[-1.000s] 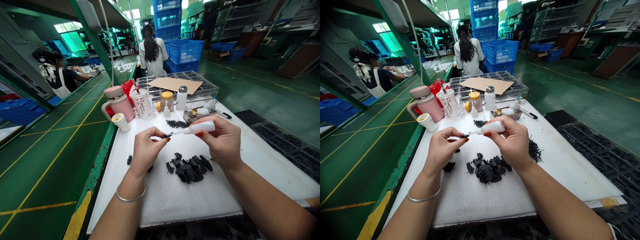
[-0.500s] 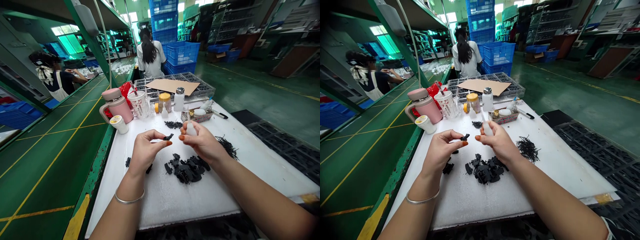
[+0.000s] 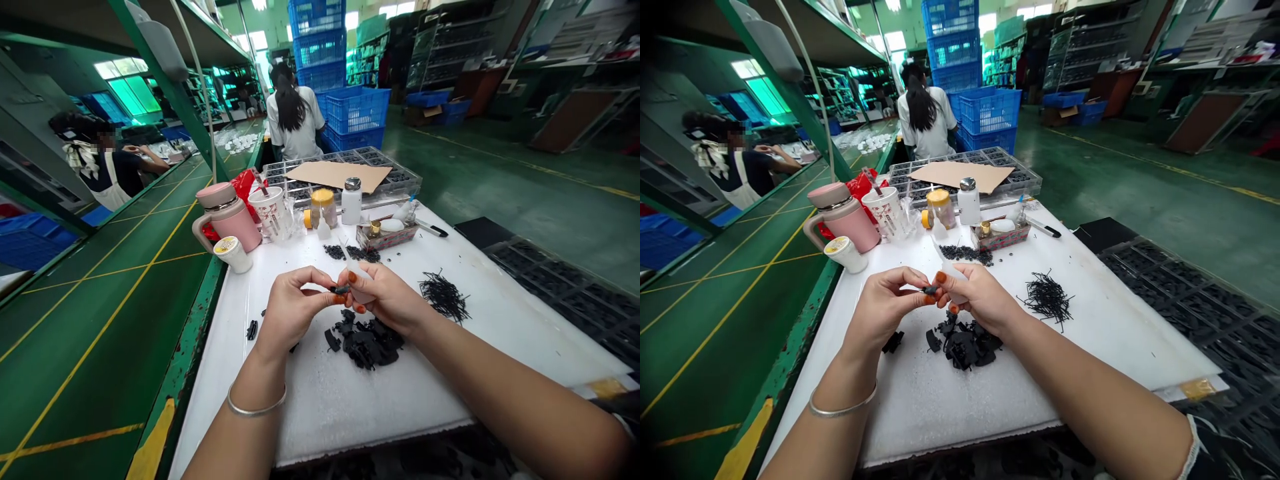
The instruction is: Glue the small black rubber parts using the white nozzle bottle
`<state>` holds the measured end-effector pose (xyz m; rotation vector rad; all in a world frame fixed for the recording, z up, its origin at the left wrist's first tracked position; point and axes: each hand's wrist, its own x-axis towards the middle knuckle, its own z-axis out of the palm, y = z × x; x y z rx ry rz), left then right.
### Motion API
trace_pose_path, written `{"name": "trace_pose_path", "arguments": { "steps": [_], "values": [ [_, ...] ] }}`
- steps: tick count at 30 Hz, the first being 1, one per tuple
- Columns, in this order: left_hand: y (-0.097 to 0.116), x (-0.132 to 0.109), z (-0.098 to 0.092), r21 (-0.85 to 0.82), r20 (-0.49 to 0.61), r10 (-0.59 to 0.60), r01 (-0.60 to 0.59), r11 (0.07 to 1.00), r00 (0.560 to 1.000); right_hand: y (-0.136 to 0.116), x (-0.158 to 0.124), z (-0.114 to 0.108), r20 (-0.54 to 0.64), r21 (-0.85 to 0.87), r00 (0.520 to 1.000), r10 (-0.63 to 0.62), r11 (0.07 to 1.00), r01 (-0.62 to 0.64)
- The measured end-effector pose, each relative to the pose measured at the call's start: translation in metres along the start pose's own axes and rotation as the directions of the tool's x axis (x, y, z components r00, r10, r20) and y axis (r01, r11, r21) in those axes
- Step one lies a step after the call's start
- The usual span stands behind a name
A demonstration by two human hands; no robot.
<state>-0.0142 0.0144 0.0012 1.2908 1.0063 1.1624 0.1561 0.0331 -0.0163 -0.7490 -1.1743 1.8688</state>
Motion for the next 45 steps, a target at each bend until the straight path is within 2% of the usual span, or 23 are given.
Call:
{"name": "trace_pose_path", "arguments": {
  "steps": [4, 7, 12, 15, 18, 22, 26, 33, 37, 42, 45],
  "values": [
    [0.002, 0.0, 0.001, 0.052, 0.005, -0.001, 0.001, 0.999, 1.0, 0.0, 0.001, -0.002, 0.027, 0.052, 0.999, 0.044, 0.998, -0.045],
    [0.0, 0.001, -0.001, 0.109, -0.01, -0.002, 0.003, 0.994, 1.0, 0.0, 0.002, -0.003, -0.028, 0.07, 0.999, 0.03, 0.997, -0.028],
    [-0.002, 0.003, -0.007, 0.01, 0.056, -0.156, 0.156, 0.988, 0.986, 0.0, 0.001, -0.002, -0.192, -0.05, 0.973, -0.129, 0.991, 0.122],
    [-0.003, 0.003, -0.006, 0.003, 0.079, -0.199, 0.2, 0.98, 0.977, 0.0, 0.0, 0.001, -0.231, -0.175, 0.945, -0.232, 0.965, 0.194],
    [-0.004, 0.004, -0.005, -0.008, 0.054, -0.193, 0.194, 0.981, 0.98, -0.001, -0.002, 0.004, -0.216, -0.302, 0.938, -0.272, 0.932, 0.201],
    [-0.005, 0.005, -0.004, -0.015, 0.037, -0.197, 0.197, 0.98, 0.98, -0.006, -0.005, 0.008, -0.219, -0.395, 0.94, -0.261, 0.905, 0.159],
    [-0.006, 0.004, -0.003, -0.023, 0.029, -0.214, 0.214, 0.976, 0.976, -0.008, -0.005, 0.008, -0.244, -0.398, 0.938, -0.245, 0.908, 0.134],
    [-0.006, 0.005, 0.0, -0.009, 0.057, -0.21, 0.211, 0.977, 0.976, -0.007, -0.002, 0.0, -0.15, -0.374, 0.966, -0.209, 0.917, 0.14],
    [-0.006, 0.005, 0.0, 0.006, 0.073, -0.199, 0.199, 0.98, 0.977, -0.009, -0.001, -0.002, -0.158, -0.362, 0.96, -0.232, 0.918, 0.162],
    [-0.004, 0.007, -0.011, 0.035, -0.033, -0.127, 0.128, 0.991, 0.991, -0.019, -0.001, -0.012, -0.221, -0.308, 0.926, -0.306, 0.923, 0.231],
    [-0.003, 0.008, -0.022, 0.049, -0.161, -0.061, 0.07, 0.996, 0.985, -0.033, -0.004, -0.028, -0.295, -0.263, 0.853, -0.43, 0.895, 0.36]
  ]
}}
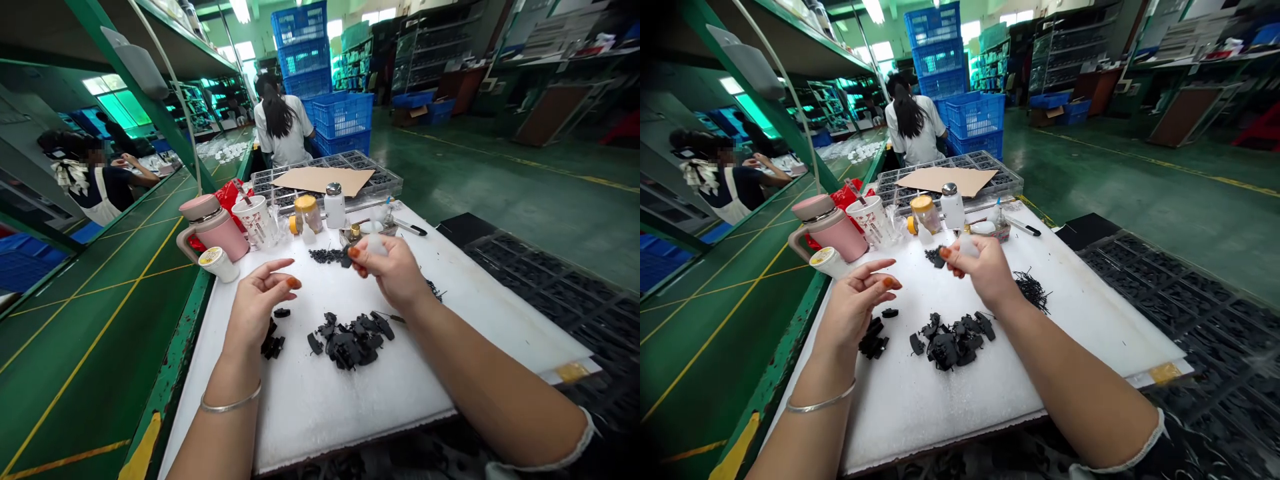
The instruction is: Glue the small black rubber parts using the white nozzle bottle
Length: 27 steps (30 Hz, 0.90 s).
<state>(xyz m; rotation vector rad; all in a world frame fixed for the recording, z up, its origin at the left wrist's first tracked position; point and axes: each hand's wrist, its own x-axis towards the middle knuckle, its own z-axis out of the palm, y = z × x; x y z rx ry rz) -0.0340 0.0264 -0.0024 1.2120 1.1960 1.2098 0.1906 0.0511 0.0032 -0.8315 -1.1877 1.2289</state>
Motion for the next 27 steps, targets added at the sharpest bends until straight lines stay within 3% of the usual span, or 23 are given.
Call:
{"name": "trace_pose_path", "arguments": {
  "steps": [3, 5, 7, 10, 12, 14, 16, 17, 21, 27],
  "values": [
    [0.003, 0.0, -0.004, 0.007, -0.135, 0.086, -0.086, 0.996, 0.987, -0.014, 0.01, -0.023, -0.168, 0.053, 0.975, -0.144, 0.986, 0.155],
    [0.01, -0.001, 0.001, 0.035, -0.169, 0.137, -0.133, 0.991, 0.976, -0.023, 0.015, -0.037, -0.269, 0.067, 0.94, -0.208, 0.97, 0.234],
    [0.018, 0.001, 0.015, 0.111, -0.118, 0.148, -0.135, 0.985, 0.982, -0.03, 0.018, -0.048, -0.335, 0.086, 0.911, -0.24, 0.955, 0.284],
    [0.028, 0.012, 0.046, 0.368, 0.114, 0.101, -0.136, 0.92, 0.988, -0.035, 0.018, -0.053, -0.378, 0.121, 0.891, -0.25, 0.941, 0.316],
    [0.027, 0.026, 0.072, 0.594, 0.292, 0.123, -0.281, 0.754, 0.948, -0.035, 0.017, -0.052, -0.378, 0.126, 0.893, -0.246, 0.942, 0.313],
    [0.02, 0.044, 0.097, 0.771, 0.428, 0.186, -0.465, 0.436, 0.884, -0.033, 0.016, -0.049, -0.374, 0.12, 0.897, -0.234, 0.947, 0.297],
    [0.009, 0.06, 0.119, 0.84, 0.513, 0.146, -0.53, 0.116, 0.846, -0.031, 0.016, -0.046, -0.376, 0.126, 0.901, -0.218, 0.951, 0.283],
    [0.004, 0.066, 0.129, 0.844, 0.523, 0.131, -0.533, 0.057, 0.842, -0.029, 0.016, -0.046, -0.376, 0.133, 0.903, -0.207, 0.952, 0.274],
    [-0.013, 0.079, 0.154, 0.828, 0.561, 0.079, -0.56, -0.034, 0.824, -0.024, 0.02, -0.045, -0.367, 0.144, 0.914, -0.173, 0.96, 0.239],
    [-0.018, 0.079, 0.162, 0.8, 0.6, 0.039, -0.598, -0.06, 0.799, -0.023, 0.02, -0.044, -0.389, 0.149, 0.904, -0.18, 0.956, 0.254]
  ]
}}
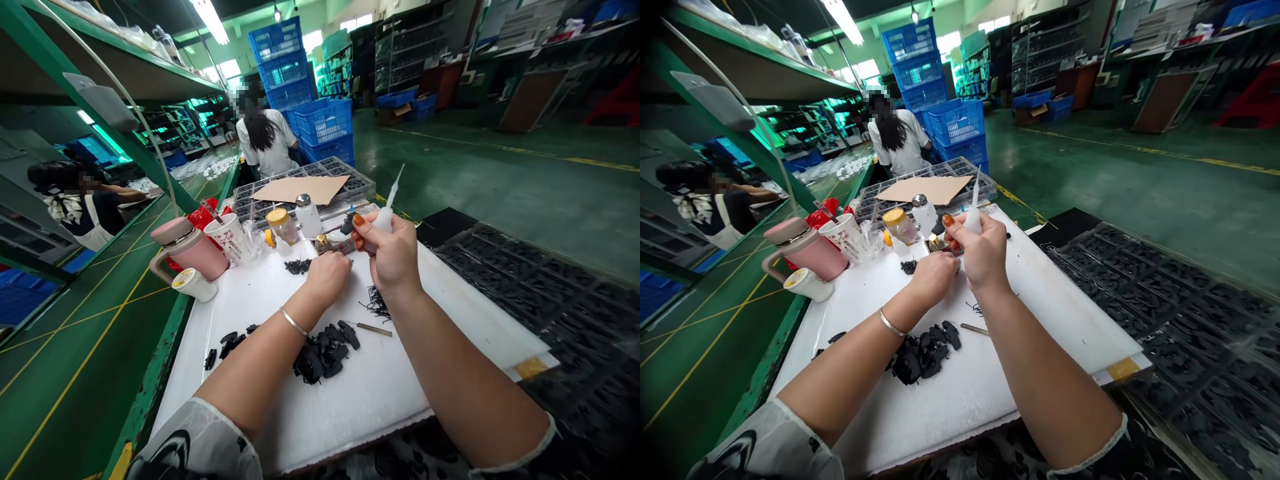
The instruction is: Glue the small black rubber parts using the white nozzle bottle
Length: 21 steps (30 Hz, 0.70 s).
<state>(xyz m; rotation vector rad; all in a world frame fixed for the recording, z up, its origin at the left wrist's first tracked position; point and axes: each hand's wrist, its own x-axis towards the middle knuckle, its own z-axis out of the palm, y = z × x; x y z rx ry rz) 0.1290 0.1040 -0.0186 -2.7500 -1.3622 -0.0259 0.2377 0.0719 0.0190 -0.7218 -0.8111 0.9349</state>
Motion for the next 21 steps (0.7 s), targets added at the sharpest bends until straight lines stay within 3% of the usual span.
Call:
{"name": "trace_pose_path", "arguments": {
  "steps": [8, 11, 12, 15, 17, 21],
  "values": [
    [-0.009, -0.013, -0.005, -0.089, -0.07, -0.051, 0.045, 0.995, 0.996, 0.002, -0.005, 0.005, 0.004, -0.028, 0.999, 0.037, 0.999, -0.037],
    [-0.023, -0.032, -0.018, -0.284, -0.152, -0.142, 0.094, 0.954, 0.978, 0.002, -0.008, 0.007, 0.055, -0.037, 0.997, 0.051, 0.998, -0.049],
    [-0.029, -0.041, -0.023, -0.473, -0.177, -0.21, 0.104, 0.875, 0.962, 0.002, -0.01, 0.008, 0.089, -0.046, 0.994, 0.058, 0.997, -0.054],
    [-0.047, -0.074, -0.037, -0.895, -0.078, -0.413, 0.118, 0.43, 0.907, 0.002, -0.019, 0.013, 0.212, -0.102, 0.974, 0.073, 0.993, -0.052],
    [-0.056, -0.097, -0.041, -0.97, 0.016, -0.472, 0.127, 0.205, 0.881, 0.003, -0.028, 0.018, 0.291, -0.162, 0.952, 0.092, 0.986, -0.046],
    [-0.065, -0.137, -0.038, -0.989, 0.147, -0.516, 0.129, -0.07, 0.844, 0.006, -0.05, 0.029, 0.428, -0.317, 0.886, 0.179, 0.948, -0.038]
  ]
}}
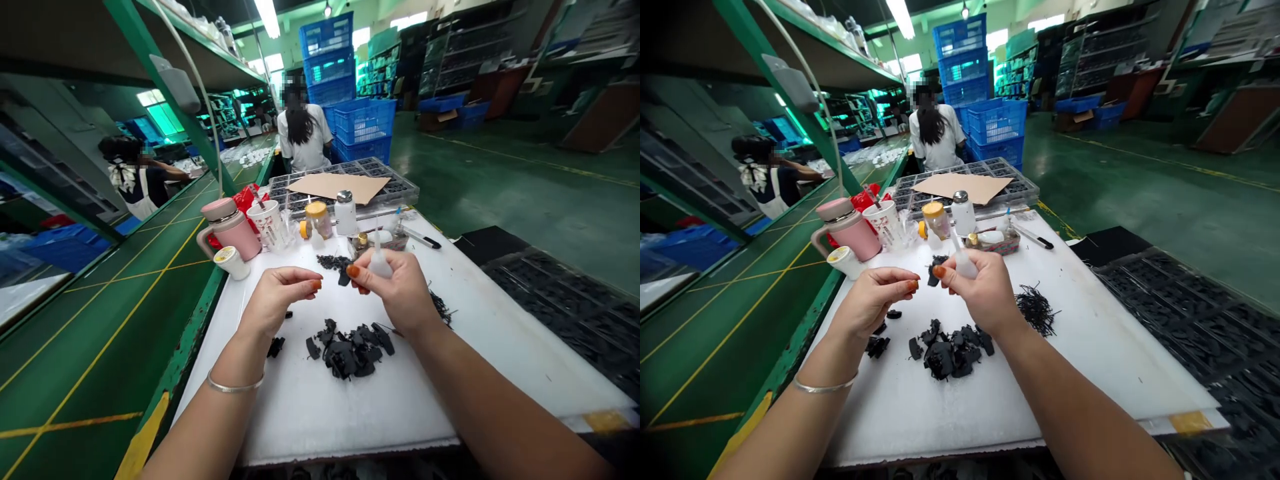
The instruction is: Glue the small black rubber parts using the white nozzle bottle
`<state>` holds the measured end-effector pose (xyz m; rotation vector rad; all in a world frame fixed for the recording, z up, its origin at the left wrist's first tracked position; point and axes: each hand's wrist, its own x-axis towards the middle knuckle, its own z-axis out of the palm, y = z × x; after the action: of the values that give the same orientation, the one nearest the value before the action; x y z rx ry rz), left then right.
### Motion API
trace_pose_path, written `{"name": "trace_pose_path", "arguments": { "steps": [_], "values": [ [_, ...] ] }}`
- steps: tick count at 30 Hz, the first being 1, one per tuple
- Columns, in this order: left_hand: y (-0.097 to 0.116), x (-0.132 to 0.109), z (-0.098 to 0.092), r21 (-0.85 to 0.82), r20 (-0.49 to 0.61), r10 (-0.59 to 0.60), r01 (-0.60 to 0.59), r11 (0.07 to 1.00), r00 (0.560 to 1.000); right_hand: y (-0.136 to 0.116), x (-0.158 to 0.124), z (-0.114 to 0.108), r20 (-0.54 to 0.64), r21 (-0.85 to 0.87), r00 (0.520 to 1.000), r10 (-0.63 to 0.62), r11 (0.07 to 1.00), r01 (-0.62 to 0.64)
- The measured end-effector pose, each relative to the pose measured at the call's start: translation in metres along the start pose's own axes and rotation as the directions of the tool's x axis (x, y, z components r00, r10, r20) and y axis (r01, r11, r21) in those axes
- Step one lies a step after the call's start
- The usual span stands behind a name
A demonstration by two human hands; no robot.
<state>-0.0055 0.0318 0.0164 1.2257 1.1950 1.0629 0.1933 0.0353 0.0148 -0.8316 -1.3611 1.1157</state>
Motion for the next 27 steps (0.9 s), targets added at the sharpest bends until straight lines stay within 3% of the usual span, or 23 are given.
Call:
{"name": "trace_pose_path", "arguments": {
  "steps": [4, 8, 12, 18, 27],
  "values": [
    [-0.014, -0.013, -0.01, -0.207, 0.005, -0.089, 0.088, 0.974, 0.996, 0.004, -0.012, 0.017, 0.158, -0.127, 0.986, 0.044, 0.992, -0.024],
    [-0.025, -0.015, -0.012, -0.361, 0.024, -0.087, 0.09, 0.928, 0.996, 0.008, -0.018, 0.026, 0.244, -0.193, 0.966, 0.081, 0.981, -0.033],
    [-0.028, -0.017, -0.013, -0.414, 0.078, -0.106, 0.129, 0.901, 0.991, 0.008, -0.02, 0.026, 0.256, -0.226, 0.963, 0.083, 0.974, -0.024],
    [-0.026, -0.02, -0.015, -0.434, 0.065, -0.132, 0.148, 0.889, 0.989, 0.007, -0.019, 0.024, 0.25, -0.239, 0.967, 0.053, 0.971, 0.008],
    [-0.033, -0.021, -0.017, -0.492, 0.142, -0.078, 0.139, 0.859, 0.987, 0.005, -0.02, 0.025, 0.248, -0.279, 0.968, 0.029, 0.959, 0.043]
  ]
}}
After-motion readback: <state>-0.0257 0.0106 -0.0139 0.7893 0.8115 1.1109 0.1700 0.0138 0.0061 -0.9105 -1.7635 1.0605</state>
